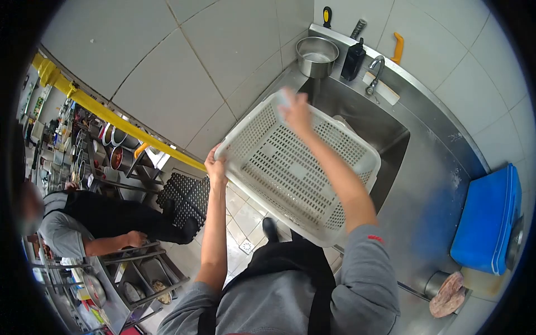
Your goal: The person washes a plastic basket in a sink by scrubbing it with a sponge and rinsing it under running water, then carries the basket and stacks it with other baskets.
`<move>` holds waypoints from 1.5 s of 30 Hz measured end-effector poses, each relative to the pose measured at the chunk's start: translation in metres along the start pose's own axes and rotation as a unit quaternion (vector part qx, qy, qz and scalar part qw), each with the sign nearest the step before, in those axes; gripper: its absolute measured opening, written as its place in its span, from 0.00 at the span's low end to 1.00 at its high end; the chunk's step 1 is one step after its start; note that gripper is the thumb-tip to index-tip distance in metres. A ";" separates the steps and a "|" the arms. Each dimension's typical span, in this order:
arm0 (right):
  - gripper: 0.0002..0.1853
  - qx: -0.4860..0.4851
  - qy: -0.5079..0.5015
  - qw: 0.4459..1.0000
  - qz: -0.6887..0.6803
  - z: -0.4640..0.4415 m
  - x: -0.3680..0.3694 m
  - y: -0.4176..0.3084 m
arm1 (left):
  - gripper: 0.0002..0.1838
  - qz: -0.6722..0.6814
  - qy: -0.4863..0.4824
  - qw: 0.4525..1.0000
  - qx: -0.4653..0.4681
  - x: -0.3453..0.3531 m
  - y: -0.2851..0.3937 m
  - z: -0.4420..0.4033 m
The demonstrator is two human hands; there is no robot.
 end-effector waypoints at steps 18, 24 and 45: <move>0.32 -0.135 -0.083 0.954 -0.255 0.084 0.134 -0.131 | 0.24 0.095 0.013 0.995 0.035 -0.013 0.010 -0.032; 0.30 -0.046 0.132 0.968 -0.207 -0.021 0.127 -0.047 | 0.23 0.075 0.014 0.997 0.022 -0.025 0.000 -0.036; 0.13 -0.025 -0.056 0.988 0.145 -0.051 0.108 -0.013 | 0.22 0.028 0.026 0.999 0.028 -0.017 0.015 -0.045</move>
Point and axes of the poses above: each hand's wrist, its own z-axis away from the middle knuckle, its own x-axis out of the palm, y = z × x, the point moved 10 cm from there along -z, towards the middle knuckle, and after that the axes turned 11 degrees about -z, right-handed, at the moved point
